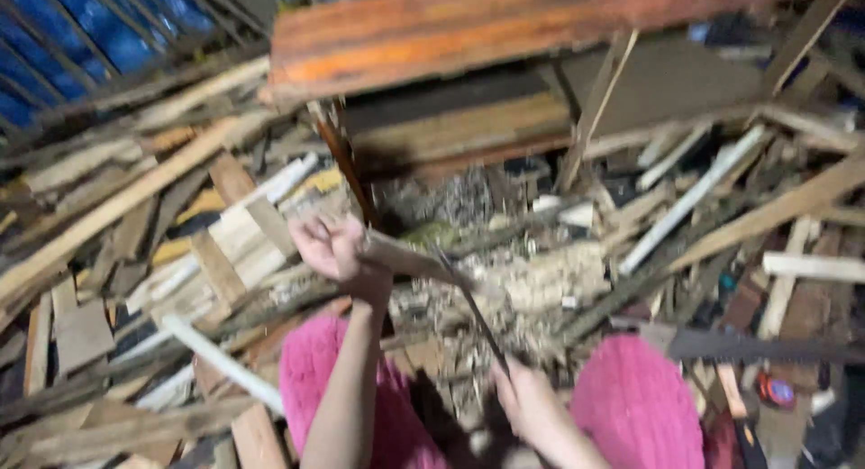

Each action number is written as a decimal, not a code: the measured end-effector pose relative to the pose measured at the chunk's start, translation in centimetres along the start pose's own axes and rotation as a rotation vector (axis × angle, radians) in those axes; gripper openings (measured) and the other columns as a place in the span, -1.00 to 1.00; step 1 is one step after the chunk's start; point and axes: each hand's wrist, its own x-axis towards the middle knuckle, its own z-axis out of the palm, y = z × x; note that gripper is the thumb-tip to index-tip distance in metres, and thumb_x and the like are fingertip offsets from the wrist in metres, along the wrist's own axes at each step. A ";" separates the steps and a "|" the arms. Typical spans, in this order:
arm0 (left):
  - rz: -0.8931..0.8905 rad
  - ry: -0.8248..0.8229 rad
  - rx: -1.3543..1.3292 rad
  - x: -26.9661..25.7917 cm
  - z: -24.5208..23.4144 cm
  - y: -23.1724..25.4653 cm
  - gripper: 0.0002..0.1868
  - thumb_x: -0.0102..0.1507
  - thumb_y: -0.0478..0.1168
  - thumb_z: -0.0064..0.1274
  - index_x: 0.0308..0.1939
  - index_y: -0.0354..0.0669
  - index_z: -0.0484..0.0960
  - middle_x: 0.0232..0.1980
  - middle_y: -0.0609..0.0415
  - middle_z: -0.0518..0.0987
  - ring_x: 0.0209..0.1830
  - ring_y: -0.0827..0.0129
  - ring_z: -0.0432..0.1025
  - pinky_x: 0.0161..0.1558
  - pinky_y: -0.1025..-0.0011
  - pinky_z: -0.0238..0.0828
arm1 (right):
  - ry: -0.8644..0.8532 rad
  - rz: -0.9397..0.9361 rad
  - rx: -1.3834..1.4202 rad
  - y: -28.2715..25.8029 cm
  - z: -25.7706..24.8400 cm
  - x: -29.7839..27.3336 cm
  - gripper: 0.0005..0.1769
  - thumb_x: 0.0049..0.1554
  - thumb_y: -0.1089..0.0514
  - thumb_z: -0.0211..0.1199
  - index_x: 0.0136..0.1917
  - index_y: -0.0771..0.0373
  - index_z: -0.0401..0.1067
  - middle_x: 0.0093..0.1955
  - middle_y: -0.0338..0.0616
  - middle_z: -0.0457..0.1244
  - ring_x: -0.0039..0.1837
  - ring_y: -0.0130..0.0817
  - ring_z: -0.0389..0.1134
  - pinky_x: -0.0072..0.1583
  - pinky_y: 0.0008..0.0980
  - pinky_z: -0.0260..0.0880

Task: Shaving and shaping a wooden stick using a drawknife in a workshop environment

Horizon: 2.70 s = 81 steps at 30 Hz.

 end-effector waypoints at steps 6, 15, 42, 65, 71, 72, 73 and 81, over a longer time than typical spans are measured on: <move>0.025 -0.005 0.003 1.3 -0.1 0.9 -0.80 0.04 -0.30 -0.30 -0.29 -0.02 0.08 -0.30 0.18 0.10 -0.29 0.49 0.00 -0.20 0.58 -0.03 | -0.071 0.207 0.033 3.7 0.6 7.2 -0.67 0.41 0.14 -0.12 -0.02 0.29 0.43 -0.45 -0.22 0.22 -0.61 -0.50 0.14 -0.57 -0.58 0.30; -0.031 0.088 0.143 1.3 -0.2 1.6 -0.74 0.03 -0.39 -0.27 -0.32 0.00 0.05 -0.28 0.20 0.06 -0.32 0.50 -0.02 -0.19 0.56 -0.03 | 0.193 -0.156 -0.116 1.5 1.9 2.3 -0.67 0.26 0.05 0.04 0.11 0.29 0.46 -0.43 0.03 0.41 -0.49 -0.14 0.38 -0.32 -0.22 0.46; 0.047 0.006 0.041 -2.4 2.0 4.0 -0.84 0.32 -0.34 -0.24 -0.10 -0.02 0.14 -0.17 0.21 0.21 -0.26 0.57 0.21 -0.10 0.55 0.25 | -0.061 -0.124 0.404 -2.5 -0.7 -5.0 -0.63 0.30 0.13 0.02 -0.20 0.33 0.54 -0.59 -0.30 0.14 -0.58 -0.47 0.07 -0.50 -0.43 0.09; -0.039 0.028 0.068 -2.5 3.3 3.9 -0.74 0.25 -0.36 -0.22 -0.05 -0.08 0.10 -0.04 0.11 0.16 -0.09 0.45 0.12 0.05 0.46 0.08 | 0.020 -0.152 0.266 0.3 -0.5 -1.3 -0.61 0.34 0.13 -0.06 -0.20 0.29 0.47 -0.67 -0.33 0.10 -0.70 -0.47 0.09 -0.60 -0.43 0.08; -0.081 -0.001 0.073 -3.2 3.6 3.2 -0.63 0.18 -0.41 -0.20 0.02 -0.04 0.11 0.18 0.02 0.18 0.08 0.34 0.17 0.22 0.33 0.10 | 0.077 -0.186 0.191 -2.9 -2.5 -6.7 -0.76 0.20 0.20 0.10 -0.24 0.22 0.54 -0.58 -0.27 0.21 -0.51 -0.44 0.20 -0.41 -0.41 0.12; -0.095 -0.004 0.079 -3.8 3.3 3.7 -0.63 0.18 -0.41 -0.20 0.02 -0.04 0.11 0.18 0.02 0.18 0.08 0.34 0.17 0.22 0.33 0.10 | 0.075 -0.172 0.197 -2.0 -1.6 -6.3 -0.76 0.20 0.20 0.10 -0.24 0.22 0.54 -0.58 -0.27 0.21 -0.51 -0.44 0.20 -0.41 -0.41 0.12; -0.077 0.006 0.139 -3.6 3.5 3.9 -0.63 0.17 -0.38 -0.20 0.03 -0.09 0.13 0.19 0.00 0.19 0.14 0.30 0.15 0.30 0.30 0.07 | 0.074 -0.179 0.264 -1.3 -1.3 -4.8 -0.70 0.25 0.16 0.07 -0.26 0.25 0.51 -0.62 -0.31 0.14 -0.57 -0.46 0.12 -0.47 -0.41 0.06; -0.136 0.146 0.426 -4.2 0.5 1.4 -0.59 0.04 -0.38 -0.13 -0.06 -0.06 0.16 -0.06 0.10 0.13 -0.02 0.35 0.09 0.15 0.37 0.02 | 0.120 -0.199 0.324 -0.9 -0.5 -6.3 -0.74 0.21 0.16 0.13 -0.24 0.23 0.56 -0.61 -0.26 0.16 -0.53 -0.45 0.15 -0.42 -0.42 0.09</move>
